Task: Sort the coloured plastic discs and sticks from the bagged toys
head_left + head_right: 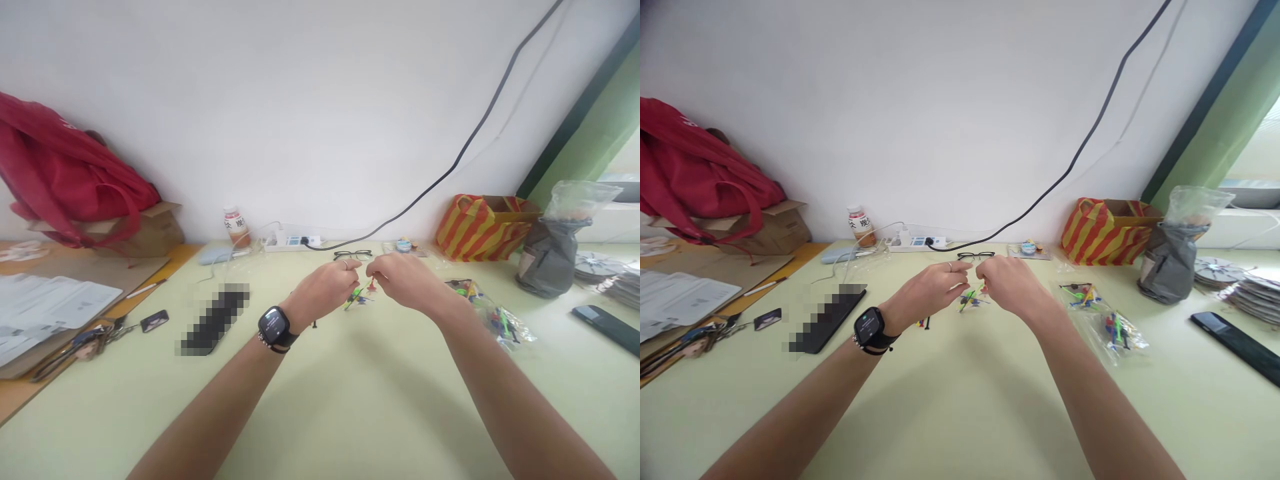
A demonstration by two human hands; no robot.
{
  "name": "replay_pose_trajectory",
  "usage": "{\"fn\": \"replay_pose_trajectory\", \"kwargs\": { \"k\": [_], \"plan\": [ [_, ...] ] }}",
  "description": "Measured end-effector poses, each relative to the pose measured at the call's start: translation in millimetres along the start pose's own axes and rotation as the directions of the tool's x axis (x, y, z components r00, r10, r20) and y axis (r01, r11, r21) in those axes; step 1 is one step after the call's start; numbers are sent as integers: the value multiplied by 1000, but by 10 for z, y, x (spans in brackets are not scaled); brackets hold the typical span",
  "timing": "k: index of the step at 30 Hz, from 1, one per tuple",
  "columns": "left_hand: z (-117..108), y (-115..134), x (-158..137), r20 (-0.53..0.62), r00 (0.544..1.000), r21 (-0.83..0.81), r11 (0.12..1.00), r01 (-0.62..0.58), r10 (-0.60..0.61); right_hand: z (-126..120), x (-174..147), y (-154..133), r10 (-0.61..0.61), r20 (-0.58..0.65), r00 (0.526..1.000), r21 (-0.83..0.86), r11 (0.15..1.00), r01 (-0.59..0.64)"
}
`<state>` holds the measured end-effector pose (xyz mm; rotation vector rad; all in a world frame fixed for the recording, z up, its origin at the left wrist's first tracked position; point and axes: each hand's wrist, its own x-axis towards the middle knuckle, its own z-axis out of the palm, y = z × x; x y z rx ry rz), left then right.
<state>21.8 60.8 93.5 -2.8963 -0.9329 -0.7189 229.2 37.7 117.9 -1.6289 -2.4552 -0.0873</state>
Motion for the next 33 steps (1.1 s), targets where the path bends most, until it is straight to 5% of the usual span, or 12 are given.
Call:
{"fn": "replay_pose_trajectory", "kwargs": {
  "k": [13,23,27,33],
  "plan": [
    [-51,-61,6,-11,1000,-52,999,-9,9,-140,-68,-22,29,-6,1000,47,999,-28],
    [-520,-239,-53,-136,970,-413,901,129,-201,-272,-99,88,-124,-240,963,418,882,218],
    [-567,-198,-62,-154,975,-321,941,104,-160,-286,-81,7,-115,-356,927,407,874,265],
    [-421,-82,-47,-189,979,141,989,-53,79,-240,-96,90,-108,-285,953,336,919,205]
  ]
}}
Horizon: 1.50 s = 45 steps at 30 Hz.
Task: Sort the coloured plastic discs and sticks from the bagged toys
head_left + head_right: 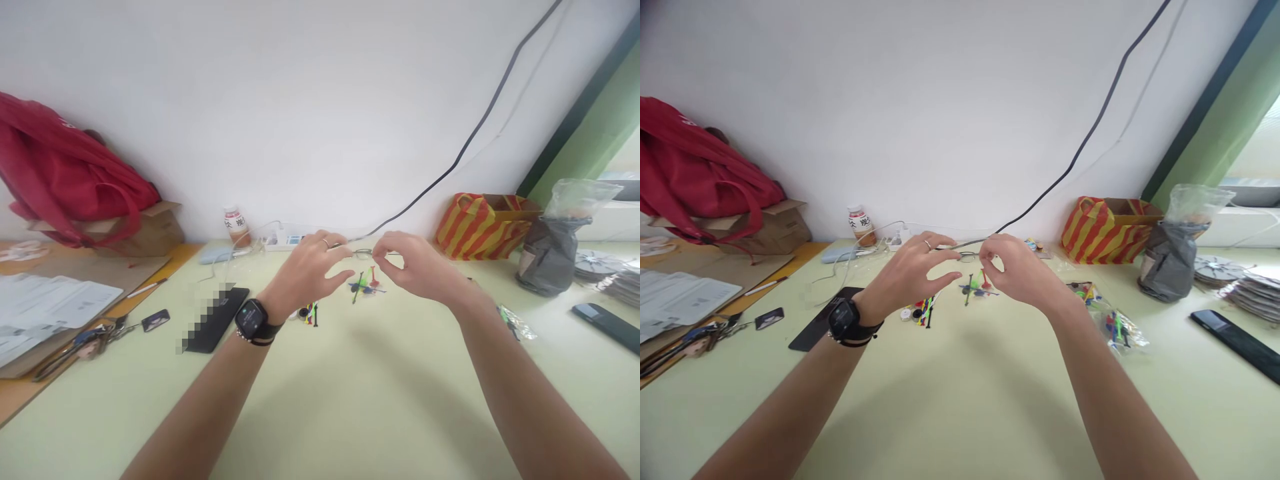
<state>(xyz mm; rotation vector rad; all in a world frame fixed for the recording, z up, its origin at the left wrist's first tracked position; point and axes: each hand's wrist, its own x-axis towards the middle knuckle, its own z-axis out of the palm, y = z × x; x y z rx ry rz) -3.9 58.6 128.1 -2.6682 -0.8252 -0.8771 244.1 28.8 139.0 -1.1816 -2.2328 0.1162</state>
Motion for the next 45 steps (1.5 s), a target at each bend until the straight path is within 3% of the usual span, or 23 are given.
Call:
{"fn": "replay_pose_trajectory", "kwargs": {
  "k": [3,8,22,33,40,45],
  "plan": [
    [67,122,25,7,997,111,990,-83,83,14,-17,88,44,125,991,-55,998,-37],
    [142,235,37,58,987,175,972,-156,148,46,-1,147,74,78,994,-80,994,-68],
    [185,263,19,171,977,106,983,-150,131,59,-12,127,53,126,991,-57,997,-46],
    [273,382,10,253,959,159,972,-171,127,-50,-89,91,170,228,959,-142,980,-140],
    [237,457,31,254,957,168,968,-185,139,50,-83,127,113,350,930,-78,993,-91],
    [206,487,52,254,956,160,968,-192,148,93,-59,72,85,367,926,-81,995,-59]
  ]
}}
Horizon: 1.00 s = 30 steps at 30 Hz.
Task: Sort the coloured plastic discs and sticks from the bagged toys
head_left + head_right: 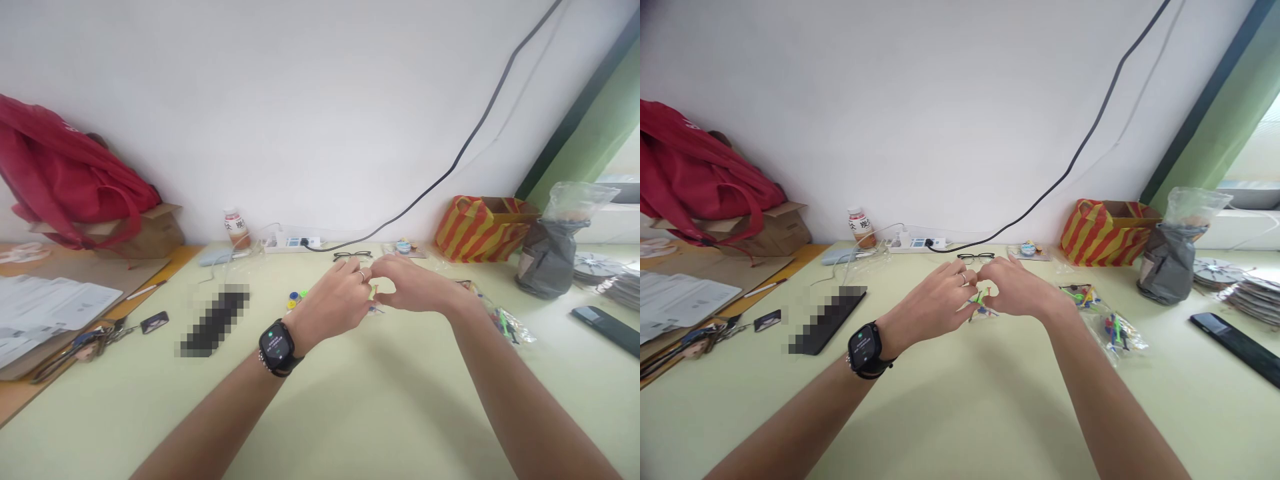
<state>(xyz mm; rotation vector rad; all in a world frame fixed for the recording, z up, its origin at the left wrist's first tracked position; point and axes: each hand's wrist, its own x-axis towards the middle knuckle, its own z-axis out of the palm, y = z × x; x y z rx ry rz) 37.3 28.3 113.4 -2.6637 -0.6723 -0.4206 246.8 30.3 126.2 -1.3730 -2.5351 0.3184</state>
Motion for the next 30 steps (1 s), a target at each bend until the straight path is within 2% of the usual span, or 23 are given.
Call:
{"fn": "replay_pose_trajectory", "kwargs": {
  "k": [9,16,22,30],
  "plan": [
    [-41,38,-6,-10,1000,-29,1000,-3,3,38,29,-28,-51,66,997,37,998,49],
    [-105,-70,-49,25,997,-215,973,83,-79,41,-16,17,-32,55,998,65,998,29],
    [-48,-187,-88,59,986,-310,935,169,-159,13,-69,23,27,78,997,50,998,-31],
    [-45,-241,-121,3,983,-458,873,167,-186,-18,-64,-87,123,80,989,-14,992,-122]
  ]
}}
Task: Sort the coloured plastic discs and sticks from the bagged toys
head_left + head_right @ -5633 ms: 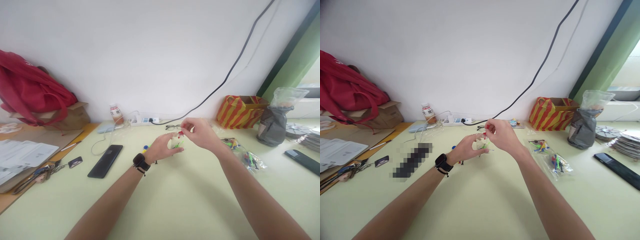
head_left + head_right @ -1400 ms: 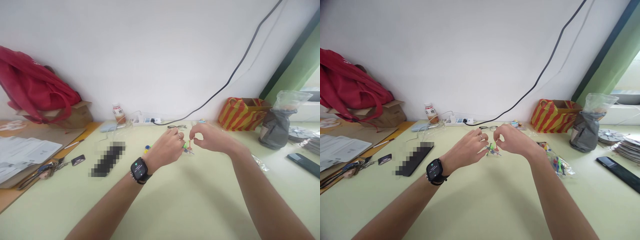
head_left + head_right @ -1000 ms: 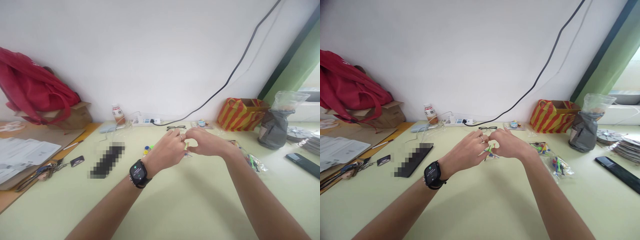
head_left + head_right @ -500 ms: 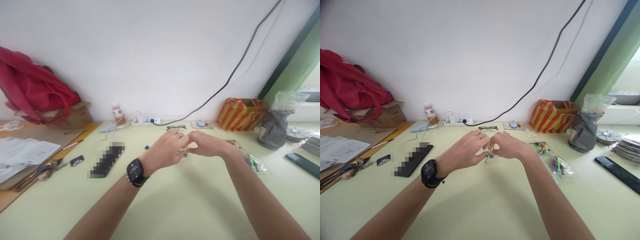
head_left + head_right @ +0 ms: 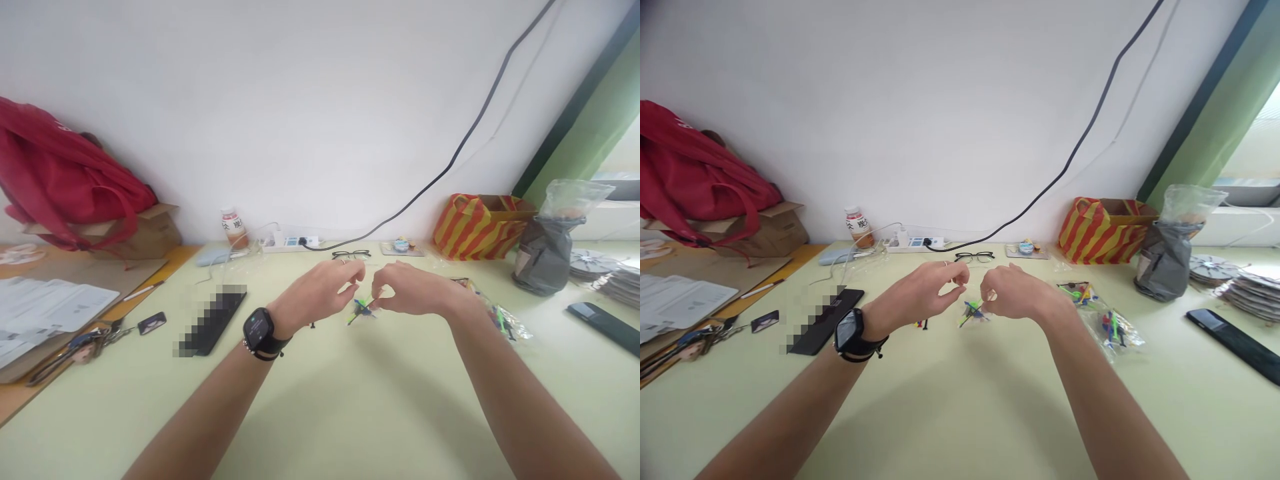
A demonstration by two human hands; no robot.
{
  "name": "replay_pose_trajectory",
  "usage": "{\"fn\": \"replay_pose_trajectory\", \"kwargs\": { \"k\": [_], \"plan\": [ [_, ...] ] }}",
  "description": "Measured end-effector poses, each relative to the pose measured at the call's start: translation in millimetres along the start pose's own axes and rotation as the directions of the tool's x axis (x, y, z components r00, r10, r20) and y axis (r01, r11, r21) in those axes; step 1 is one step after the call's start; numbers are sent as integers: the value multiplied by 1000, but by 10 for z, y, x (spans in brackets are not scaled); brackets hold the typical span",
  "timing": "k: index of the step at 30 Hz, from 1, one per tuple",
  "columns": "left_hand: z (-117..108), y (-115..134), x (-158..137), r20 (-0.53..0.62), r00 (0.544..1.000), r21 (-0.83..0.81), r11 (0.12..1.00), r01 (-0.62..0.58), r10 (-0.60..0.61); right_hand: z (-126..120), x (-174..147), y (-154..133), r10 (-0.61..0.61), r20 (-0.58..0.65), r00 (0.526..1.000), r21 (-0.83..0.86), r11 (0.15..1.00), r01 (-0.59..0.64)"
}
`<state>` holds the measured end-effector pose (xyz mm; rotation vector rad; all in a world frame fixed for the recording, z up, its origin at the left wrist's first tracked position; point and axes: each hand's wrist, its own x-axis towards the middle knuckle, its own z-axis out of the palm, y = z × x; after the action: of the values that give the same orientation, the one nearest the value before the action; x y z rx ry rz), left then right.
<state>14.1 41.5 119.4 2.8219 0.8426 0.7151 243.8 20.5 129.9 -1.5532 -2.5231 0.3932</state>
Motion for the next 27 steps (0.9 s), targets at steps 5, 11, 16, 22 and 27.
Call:
{"fn": "replay_pose_trajectory", "kwargs": {
  "k": [5,11,16,22,27],
  "plan": [
    [-3,-71,21,-44,999,-102,995,-5,1,-22,-10,72,-38,-3,999,69,997,38],
    [-57,-92,75,-381,920,-428,900,-86,-93,-225,-21,155,-166,-242,956,260,938,229],
    [-17,-94,123,-480,816,-673,732,-106,-323,-285,-22,68,-144,-491,859,439,811,387],
    [197,-158,127,-54,928,-869,476,138,-369,-222,22,48,-147,-507,849,476,773,419],
    [229,-217,120,-50,898,-886,434,162,-438,-112,132,136,28,-554,832,586,723,365]
  ]
}}
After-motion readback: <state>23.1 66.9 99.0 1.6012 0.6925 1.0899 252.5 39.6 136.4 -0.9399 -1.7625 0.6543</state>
